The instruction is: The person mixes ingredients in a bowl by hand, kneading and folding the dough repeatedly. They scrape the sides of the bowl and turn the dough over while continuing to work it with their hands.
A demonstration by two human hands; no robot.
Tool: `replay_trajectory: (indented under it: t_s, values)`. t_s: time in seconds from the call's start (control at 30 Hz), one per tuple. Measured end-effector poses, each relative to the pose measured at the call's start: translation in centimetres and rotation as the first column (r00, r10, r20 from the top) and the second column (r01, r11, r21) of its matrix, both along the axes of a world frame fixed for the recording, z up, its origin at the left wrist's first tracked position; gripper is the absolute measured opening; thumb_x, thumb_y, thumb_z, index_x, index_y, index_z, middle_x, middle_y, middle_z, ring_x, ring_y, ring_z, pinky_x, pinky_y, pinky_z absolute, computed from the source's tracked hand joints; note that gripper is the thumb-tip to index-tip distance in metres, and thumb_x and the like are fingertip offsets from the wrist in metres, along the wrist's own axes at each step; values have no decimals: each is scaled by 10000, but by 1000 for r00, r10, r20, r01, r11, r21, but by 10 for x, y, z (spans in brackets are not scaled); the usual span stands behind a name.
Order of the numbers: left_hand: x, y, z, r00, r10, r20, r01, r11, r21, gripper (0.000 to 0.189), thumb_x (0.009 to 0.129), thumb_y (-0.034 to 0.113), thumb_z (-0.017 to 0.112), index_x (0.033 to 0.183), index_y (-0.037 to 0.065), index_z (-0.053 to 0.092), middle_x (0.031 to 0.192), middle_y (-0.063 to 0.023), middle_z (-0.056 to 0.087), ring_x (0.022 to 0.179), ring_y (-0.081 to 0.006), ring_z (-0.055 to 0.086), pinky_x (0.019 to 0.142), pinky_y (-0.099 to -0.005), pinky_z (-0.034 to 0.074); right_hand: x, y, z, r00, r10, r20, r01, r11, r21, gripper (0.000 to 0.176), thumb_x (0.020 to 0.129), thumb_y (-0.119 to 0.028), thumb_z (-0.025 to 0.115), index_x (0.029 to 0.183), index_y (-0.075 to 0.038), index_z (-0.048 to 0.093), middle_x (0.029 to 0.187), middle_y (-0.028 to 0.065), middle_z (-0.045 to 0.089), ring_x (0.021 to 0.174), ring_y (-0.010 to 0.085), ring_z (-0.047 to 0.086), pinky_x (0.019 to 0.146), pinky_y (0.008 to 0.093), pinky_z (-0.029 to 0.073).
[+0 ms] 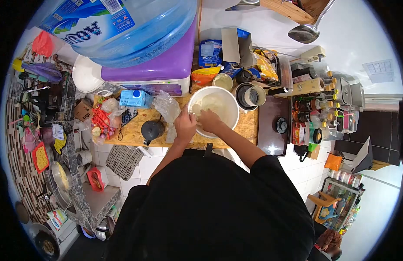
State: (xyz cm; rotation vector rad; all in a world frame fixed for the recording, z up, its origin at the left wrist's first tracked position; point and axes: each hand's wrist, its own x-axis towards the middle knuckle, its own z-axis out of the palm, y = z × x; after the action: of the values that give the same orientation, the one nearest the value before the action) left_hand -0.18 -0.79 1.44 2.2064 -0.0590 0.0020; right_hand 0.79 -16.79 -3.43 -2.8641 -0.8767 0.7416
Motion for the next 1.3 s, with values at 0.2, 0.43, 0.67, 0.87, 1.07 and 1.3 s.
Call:
replay_trajectory:
  t_s: [0.2, 0.43, 0.67, 0.87, 1.07, 1.3]
  values:
    - [0, 2, -9, 999, -31, 43, 32, 999, -17, 474, 885, 80, 590, 1351, 23, 526, 1074, -278, 676, 955, -471, 656, 800, -538, 516, 1, -23, 49, 969, -124, -216, 143, 987, 76, 381, 695, -244, 789, 1025, -61, 733, 1024, 196, 699, 978, 360, 679, 897, 450, 530]
    - [-1, 3, -1, 1000, -23, 11, 23, 999, -22, 481, 881, 65, 591, 1354, 18, 523, 1079, -282, 675, 959, -477, 655, 811, -539, 516, 25, -61, 153, 966, -119, -231, 187, 936, 298, 489, 755, -300, 772, 1151, -22, 697, 1058, 208, 702, 942, 327, 702, 802, 411, 572]
    - [-1, 2, -1, 1000, -1, -13, 1, 1000, 4, 479, 875, 75, 603, 1346, 21, 530, 1029, -289, 682, 919, -477, 663, 782, -540, 521, 33, -78, 117, 446, -268, -854, 867, 365, 338, 557, 943, -378, 606, 1291, 57, 604, 1172, 196, 662, 942, 221, 684, 718, 336, 579]
    - [-1, 2, -2, 1000, 4, -8, -4, 1000, 23, 449, 884, 87, 593, 1324, 11, 541, 1013, -280, 686, 897, -467, 669, 770, -542, 521, 30, -40, 41, 673, -593, -441, 705, 695, 141, 562, 953, -376, 581, 1310, 59, 575, 1108, 193, 682, 920, 258, 695, 646, 375, 593]
    - [0, 3, -5, 999, -13, 52, 12, 1000, 17, 476, 876, 79, 599, 1337, -14, 533, 1025, -292, 680, 898, -470, 668, 775, -540, 523, 26, -45, 109, 610, -449, -652, 746, 603, 283, 544, 931, -374, 559, 1240, 67, 634, 1118, 324, 671, 904, 417, 705, 858, 466, 546]
    - [0, 5, -4, 996, -32, 79, 31, 999, 12, 466, 868, 54, 599, 1310, -77, 528, 1002, -323, 670, 894, -480, 667, 767, -535, 525, 18, -32, 140, 903, -429, -4, 419, 881, 218, 231, 853, -185, 589, 912, 11, 697, 905, 279, 698, 826, 419, 703, 778, 481, 564]
